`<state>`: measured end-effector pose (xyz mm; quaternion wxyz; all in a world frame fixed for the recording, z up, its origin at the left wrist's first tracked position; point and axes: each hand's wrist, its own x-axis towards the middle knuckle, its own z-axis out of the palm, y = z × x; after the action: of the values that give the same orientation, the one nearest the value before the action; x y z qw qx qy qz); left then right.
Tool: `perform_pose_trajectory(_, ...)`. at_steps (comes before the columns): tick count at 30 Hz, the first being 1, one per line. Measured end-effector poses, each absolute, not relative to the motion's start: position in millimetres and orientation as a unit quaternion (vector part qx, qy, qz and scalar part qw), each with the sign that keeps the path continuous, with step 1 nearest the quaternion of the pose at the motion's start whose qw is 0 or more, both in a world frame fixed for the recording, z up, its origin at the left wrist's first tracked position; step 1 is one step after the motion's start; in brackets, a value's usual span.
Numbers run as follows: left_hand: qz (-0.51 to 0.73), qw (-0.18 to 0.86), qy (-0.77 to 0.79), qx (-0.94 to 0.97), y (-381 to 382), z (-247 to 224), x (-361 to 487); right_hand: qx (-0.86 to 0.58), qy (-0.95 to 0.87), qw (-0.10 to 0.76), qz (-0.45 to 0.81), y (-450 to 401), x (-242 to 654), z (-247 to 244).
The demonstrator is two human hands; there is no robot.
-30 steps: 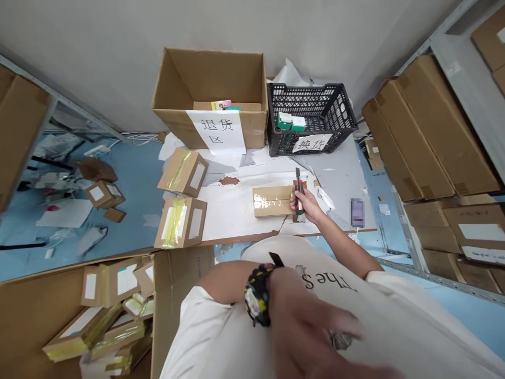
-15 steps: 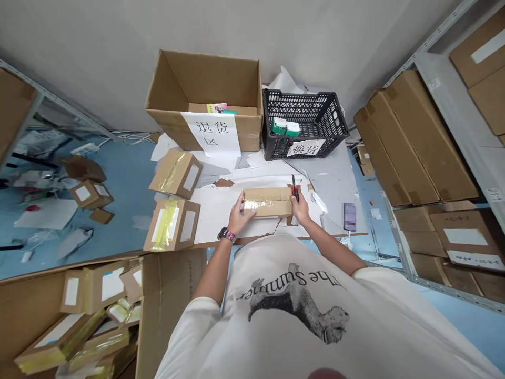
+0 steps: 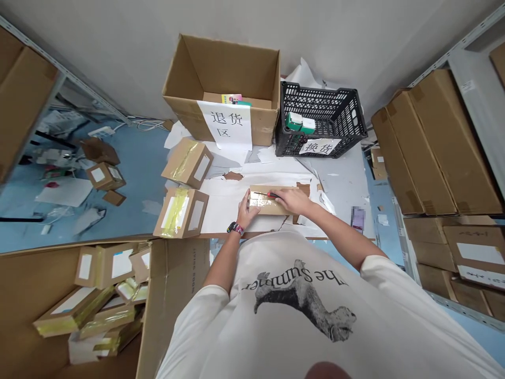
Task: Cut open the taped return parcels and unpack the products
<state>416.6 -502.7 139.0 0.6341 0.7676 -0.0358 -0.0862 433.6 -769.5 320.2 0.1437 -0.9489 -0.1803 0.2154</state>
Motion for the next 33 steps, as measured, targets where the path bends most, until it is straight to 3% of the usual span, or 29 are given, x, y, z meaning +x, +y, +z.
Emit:
perform_pose_trajectory(8,-0.059,0.676,-0.045,0.733,-513,129,413,-0.936,-0.241,0.020,0.257,-740,437,316)
perform_pose_trajectory(33,0.013,0.608,0.012,0.794,-526,122,398,-0.941,-0.215,-0.029,0.260,-754,427,297)
